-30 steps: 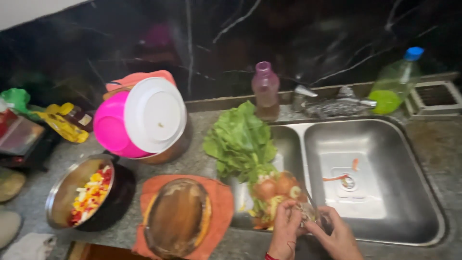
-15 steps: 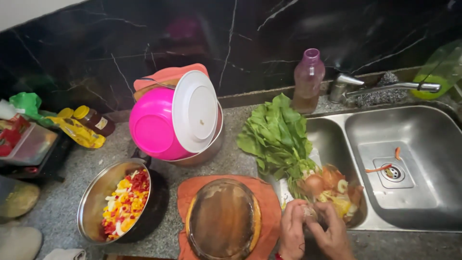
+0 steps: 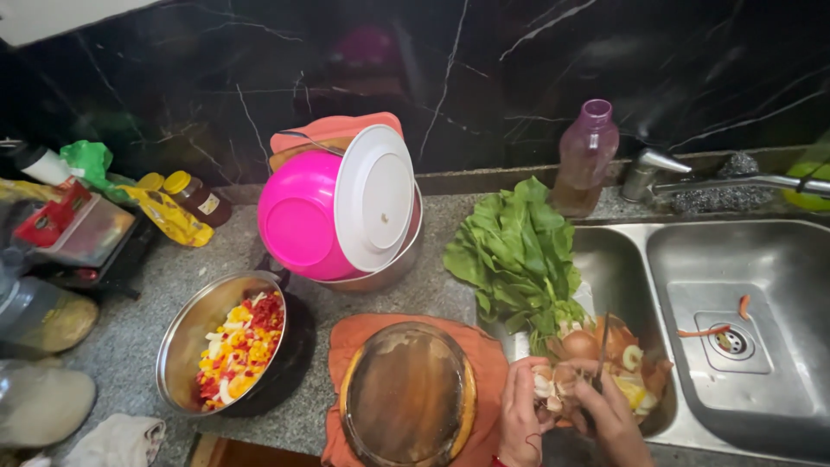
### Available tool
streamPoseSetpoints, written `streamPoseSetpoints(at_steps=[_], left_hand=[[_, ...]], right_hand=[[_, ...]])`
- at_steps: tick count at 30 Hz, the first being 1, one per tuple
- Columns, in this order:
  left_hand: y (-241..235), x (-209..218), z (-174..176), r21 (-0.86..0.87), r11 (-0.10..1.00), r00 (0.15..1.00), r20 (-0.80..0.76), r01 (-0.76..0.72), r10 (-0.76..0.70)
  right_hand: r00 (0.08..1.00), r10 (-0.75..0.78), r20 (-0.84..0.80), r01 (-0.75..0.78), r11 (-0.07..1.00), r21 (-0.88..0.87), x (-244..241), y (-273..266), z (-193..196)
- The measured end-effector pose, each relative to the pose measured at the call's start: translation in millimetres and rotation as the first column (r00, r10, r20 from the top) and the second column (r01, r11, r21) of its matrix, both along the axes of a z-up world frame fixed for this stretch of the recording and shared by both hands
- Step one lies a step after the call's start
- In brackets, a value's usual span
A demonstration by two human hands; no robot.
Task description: Peeling and mincing garlic, adding it to a pot of vegetables, and then trimming and cleaning leafy greens.
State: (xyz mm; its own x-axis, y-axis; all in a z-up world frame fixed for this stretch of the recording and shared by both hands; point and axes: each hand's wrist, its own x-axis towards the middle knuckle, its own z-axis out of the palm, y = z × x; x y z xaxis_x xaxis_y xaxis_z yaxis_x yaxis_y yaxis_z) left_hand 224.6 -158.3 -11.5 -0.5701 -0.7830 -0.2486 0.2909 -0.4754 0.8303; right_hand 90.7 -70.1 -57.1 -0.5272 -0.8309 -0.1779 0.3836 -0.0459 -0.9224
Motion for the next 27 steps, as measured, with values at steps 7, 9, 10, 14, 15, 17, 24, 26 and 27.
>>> streamPoseSetpoints(at_steps=[7,9,10,14,15,17,24,26,27], left_hand=[[0,-19,-22,-0.308,0.951,0.979,0.203,0.04,0.025],[-3,-18,-29,-0.045,0.999,0.97,0.243,0.001,0.009],[-3,-16,-25,-0.043,0.999,0.969,0.248,-0.007,0.018],[-10,-3,-1,-0.137,0.989,0.966,0.256,0.055,-0.018],[-13,2,6,-0.112,0.991,0.979,0.195,0.076,-0.053],[-35,6,5,0.04,0.998,0.998,0.057,-0.038,0.035],[-180,-3,-32,-0.065,0.998,0.995,0.096,-0.027,0.033],[-223,-29,-28,-0.174,0.982,0.973,0.205,-0.072,0.107],[-244,-42,-28,-0.289,0.951,0.931,0.303,-0.113,0.203]], right_hand=[[0.766,0.154,-0.624,0.034,0.96,0.279,-21,-6,-2],[0.95,0.193,-0.245,-0.17,0.979,0.112,-30,-9,-5],[0.95,0.202,-0.24,-0.179,0.977,0.112,-33,-11,-3],[0.963,0.204,0.175,-0.214,0.976,0.037,-44,-19,1],[0.946,0.222,0.237,-0.231,0.973,0.01,-46,-20,3],[0.955,0.179,0.238,-0.184,0.983,-0.001,-62,-17,-5],[0.986,0.115,0.121,-0.116,0.993,0.001,-108,10,-75],[0.995,-0.007,0.096,0.005,1.0,0.019,-110,25,-144],[0.991,-0.115,0.074,0.113,0.993,0.034,-108,35,-180]])
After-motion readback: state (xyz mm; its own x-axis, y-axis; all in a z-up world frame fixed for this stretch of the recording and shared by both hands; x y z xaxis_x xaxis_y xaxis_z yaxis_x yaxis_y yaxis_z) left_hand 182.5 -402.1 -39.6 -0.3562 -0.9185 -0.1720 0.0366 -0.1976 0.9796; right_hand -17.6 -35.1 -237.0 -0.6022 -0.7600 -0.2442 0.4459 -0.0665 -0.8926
